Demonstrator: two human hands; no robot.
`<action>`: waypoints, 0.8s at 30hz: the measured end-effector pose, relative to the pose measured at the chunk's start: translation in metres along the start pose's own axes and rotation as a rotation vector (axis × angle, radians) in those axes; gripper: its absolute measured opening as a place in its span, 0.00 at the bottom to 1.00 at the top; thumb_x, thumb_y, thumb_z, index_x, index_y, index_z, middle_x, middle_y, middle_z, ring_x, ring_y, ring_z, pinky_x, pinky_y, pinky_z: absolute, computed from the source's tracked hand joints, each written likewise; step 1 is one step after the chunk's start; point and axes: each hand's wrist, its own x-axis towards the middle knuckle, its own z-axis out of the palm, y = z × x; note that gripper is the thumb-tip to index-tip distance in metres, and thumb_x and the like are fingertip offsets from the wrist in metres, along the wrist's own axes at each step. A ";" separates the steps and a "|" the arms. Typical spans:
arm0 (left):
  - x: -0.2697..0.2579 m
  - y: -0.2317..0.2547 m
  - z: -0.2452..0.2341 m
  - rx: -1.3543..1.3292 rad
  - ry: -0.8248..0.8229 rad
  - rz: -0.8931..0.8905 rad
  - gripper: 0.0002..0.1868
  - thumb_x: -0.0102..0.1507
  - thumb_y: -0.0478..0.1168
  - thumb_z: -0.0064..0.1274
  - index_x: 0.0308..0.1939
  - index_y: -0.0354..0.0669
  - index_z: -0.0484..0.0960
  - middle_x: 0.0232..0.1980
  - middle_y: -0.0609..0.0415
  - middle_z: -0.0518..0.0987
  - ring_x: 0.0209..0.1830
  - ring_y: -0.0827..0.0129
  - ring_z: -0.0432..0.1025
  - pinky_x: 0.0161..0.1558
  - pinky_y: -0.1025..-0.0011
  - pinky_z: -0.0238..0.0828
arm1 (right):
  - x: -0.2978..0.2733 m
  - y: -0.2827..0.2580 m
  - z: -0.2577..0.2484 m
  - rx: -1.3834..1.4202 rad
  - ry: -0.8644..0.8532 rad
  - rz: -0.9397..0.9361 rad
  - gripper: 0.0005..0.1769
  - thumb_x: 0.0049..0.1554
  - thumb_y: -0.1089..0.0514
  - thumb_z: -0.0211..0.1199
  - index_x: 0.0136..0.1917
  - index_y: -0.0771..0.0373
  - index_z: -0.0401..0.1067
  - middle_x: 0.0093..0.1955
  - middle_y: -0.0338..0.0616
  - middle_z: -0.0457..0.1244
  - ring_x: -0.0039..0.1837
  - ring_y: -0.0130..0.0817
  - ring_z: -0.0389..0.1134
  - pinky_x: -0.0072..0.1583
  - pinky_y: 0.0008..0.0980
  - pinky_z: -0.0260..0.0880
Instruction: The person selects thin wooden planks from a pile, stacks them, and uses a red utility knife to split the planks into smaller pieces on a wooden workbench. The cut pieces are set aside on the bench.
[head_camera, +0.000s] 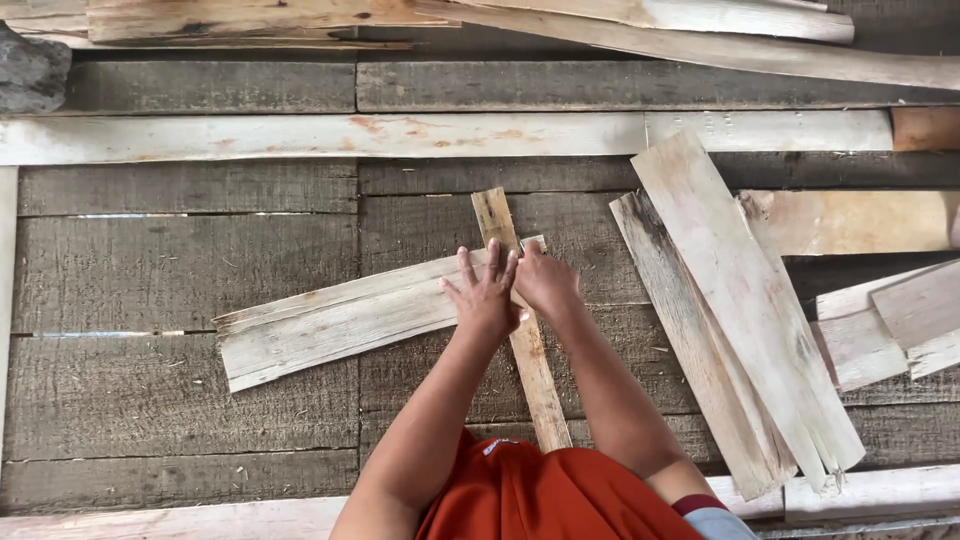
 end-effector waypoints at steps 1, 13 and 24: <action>0.002 0.000 -0.001 -0.001 -0.002 0.000 0.48 0.58 0.53 0.58 0.80 0.63 0.51 0.85 0.56 0.37 0.80 0.31 0.31 0.63 0.20 0.47 | 0.010 0.005 0.003 -0.001 -0.002 0.001 0.18 0.63 0.47 0.35 0.60 0.57 0.56 0.57 0.62 0.69 0.65 0.61 0.69 0.66 0.57 0.65; -0.010 0.007 -0.011 -0.024 -0.041 -0.012 0.54 0.54 0.47 0.62 0.81 0.63 0.49 0.85 0.54 0.35 0.80 0.28 0.28 0.62 0.17 0.46 | -0.022 0.013 0.015 0.000 -0.072 0.013 0.21 0.62 0.50 0.35 0.62 0.61 0.57 0.61 0.66 0.67 0.68 0.66 0.66 0.70 0.61 0.60; -0.007 0.002 -0.008 -0.019 -0.002 -0.015 0.42 0.63 0.51 0.51 0.80 0.63 0.53 0.85 0.55 0.38 0.81 0.30 0.29 0.63 0.18 0.45 | -0.015 0.028 0.043 -0.068 0.011 -0.024 0.14 0.66 0.51 0.34 0.60 0.57 0.55 0.58 0.61 0.69 0.66 0.63 0.68 0.68 0.57 0.62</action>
